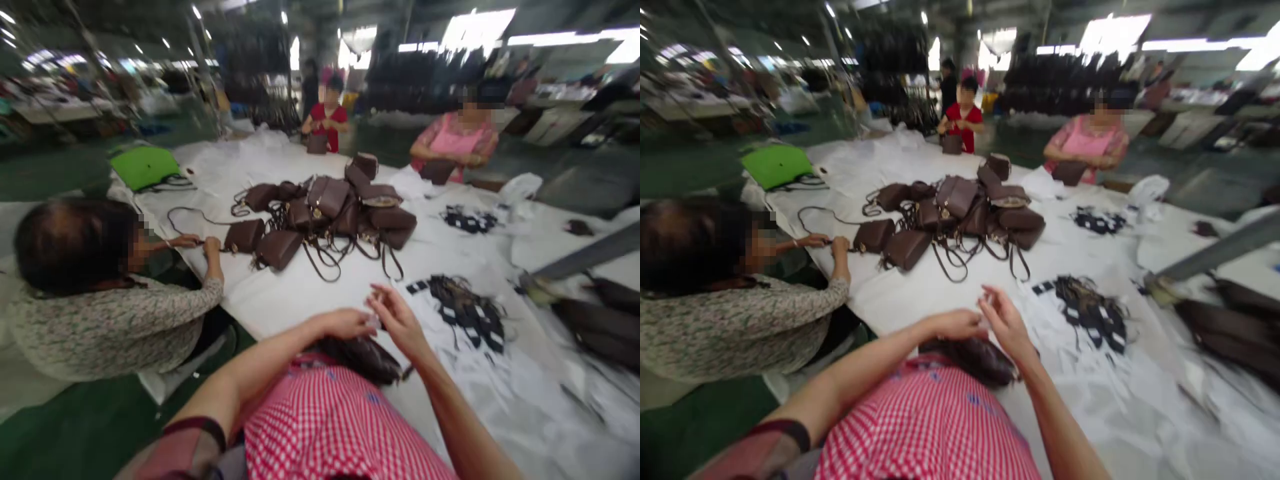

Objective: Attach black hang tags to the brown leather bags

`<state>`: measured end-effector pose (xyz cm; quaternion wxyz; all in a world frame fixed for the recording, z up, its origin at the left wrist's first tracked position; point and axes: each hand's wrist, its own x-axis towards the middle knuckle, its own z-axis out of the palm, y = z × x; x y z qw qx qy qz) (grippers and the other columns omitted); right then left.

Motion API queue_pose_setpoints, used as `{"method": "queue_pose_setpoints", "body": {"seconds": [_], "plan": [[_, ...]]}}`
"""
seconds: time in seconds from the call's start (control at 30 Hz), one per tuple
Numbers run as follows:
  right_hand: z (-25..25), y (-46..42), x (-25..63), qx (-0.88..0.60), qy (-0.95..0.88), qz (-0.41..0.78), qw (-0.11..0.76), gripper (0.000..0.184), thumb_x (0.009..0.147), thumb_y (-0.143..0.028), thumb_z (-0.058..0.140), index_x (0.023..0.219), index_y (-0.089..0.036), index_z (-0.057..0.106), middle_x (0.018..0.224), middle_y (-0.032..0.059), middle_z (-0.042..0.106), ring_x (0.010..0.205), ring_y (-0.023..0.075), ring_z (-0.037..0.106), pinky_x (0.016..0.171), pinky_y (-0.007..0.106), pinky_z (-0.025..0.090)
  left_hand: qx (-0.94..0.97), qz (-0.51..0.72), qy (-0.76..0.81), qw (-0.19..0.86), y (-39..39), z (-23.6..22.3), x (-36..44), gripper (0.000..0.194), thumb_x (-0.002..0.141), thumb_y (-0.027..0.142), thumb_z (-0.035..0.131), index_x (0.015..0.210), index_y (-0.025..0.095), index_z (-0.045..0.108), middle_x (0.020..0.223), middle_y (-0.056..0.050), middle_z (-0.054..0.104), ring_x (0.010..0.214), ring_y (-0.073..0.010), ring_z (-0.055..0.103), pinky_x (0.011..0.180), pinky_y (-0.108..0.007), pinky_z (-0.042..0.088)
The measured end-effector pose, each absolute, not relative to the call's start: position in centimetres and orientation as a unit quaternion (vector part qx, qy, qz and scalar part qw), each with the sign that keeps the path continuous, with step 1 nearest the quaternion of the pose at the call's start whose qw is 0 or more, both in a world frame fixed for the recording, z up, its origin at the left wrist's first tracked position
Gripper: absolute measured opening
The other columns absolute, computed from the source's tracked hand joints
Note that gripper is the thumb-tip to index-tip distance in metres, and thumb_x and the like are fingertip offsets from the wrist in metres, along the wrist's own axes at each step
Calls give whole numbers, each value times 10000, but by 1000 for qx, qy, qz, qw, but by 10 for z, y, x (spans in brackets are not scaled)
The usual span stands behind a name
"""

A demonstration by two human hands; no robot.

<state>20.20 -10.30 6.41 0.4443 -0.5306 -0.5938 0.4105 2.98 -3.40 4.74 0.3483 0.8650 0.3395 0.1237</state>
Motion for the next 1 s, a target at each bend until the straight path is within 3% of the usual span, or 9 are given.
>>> {"method": "queue_pose_setpoints", "body": {"seconds": [0.13, 0.27, 0.4, 0.53, 0.67, 0.8, 0.87, 0.93, 1.0], "plan": [[53, -90, 229, -536, -793, 216, 193, 526, 867, -498, 560, 1247, -137, 509, 1038, 144, 645, 950, 261, 605, 788, 366, 479, 861, 57, 259, 433, -29, 22, 58, 212, 899, 264, 549, 866, 83, 654, 744, -1, 640, 667, -107, 542, 667, -220, 451], [45, -91, 238, -569, -810, 141, 29, 305, 932, -338, 501, 1117, -108, 580, 977, 161, 677, 878, 258, 640, 724, 320, 450, 850, 183, 288, 402, -28, 28, 48, 188, 887, 271, 559, 963, 110, 621, 853, -17, 620, 779, -125, 547, 746, -240, 451], [45, -91, 245, -599, -756, 258, 52, 227, 921, -338, 515, 883, -131, 600, 766, 86, 672, 669, 174, 635, 612, 254, 426, 832, 311, 375, 266, -67, 28, 26, 191, 945, 226, 443, 947, 124, 604, 888, -67, 614, 843, -152, 560, 804, -286, 455], [46, -97, 247, -595, -608, 510, 127, 288, 917, -401, 471, 810, -143, 546, 560, -11, 561, 443, 100, 540, 479, 213, 386, 912, 218, 259, 232, -106, 1, 17, 225, 944, 178, 412, 1029, 133, 615, 1001, -99, 656, 947, -186, 587, 872, -334, 464], [41, -112, 239, -522, -518, 663, 141, 337, 902, -465, 455, 817, -147, 528, 625, -11, 571, 522, 104, 549, 544, 246, 444, 938, 155, 211, 226, -115, -35, 28, 264, 927, 130, 408, 1100, 127, 607, 1109, -128, 650, 1097, -222, 560, 986, -397, 432], [17, -117, 239, -474, -594, 643, 95, 379, 858, -506, 512, 915, -140, 594, 885, 55, 659, 816, 187, 601, 765, 332, 486, 941, 128, 246, 192, -113, -55, 36, 292, 927, 104, 379, 1121, 125, 596, 1149, -123, 636, 1088, -228, 566, 942, -381, 465], [1, -114, 243, -481, -637, 596, 86, 369, 865, -478, 500, 1011, -156, 605, 1023, 76, 662, 958, 229, 584, 877, 371, 457, 947, 111, 253, 166, -115, -57, 36, 274, 934, 110, 365, 1031, 120, 621, 1079, -114, 651, 1007, -224, 590, 888, -368, 485], [-11, -109, 247, -521, -661, 534, 78, 329, 889, -428, 456, 1024, -162, 594, 1046, 90, 656, 983, 237, 573, 901, 375, 439, 951, 112, 247, 151, -118, -55, 34, 270, 947, 131, 364, 913, 122, 632, 985, -101, 660, 962, -213, 594, 896, -364, 478], [-19, -105, 248, -571, -672, 469, 53, 281, 906, -397, 424, 946, -165, 577, 934, 86, 655, 881, 222, 578, 824, 352, 452, 951, 126, 245, 142, -121, -52, 31, 276, 952, 140, 371, 846, 123, 625, 905, -92, 659, 938, -199, 593, 945, -374, 454]]}}
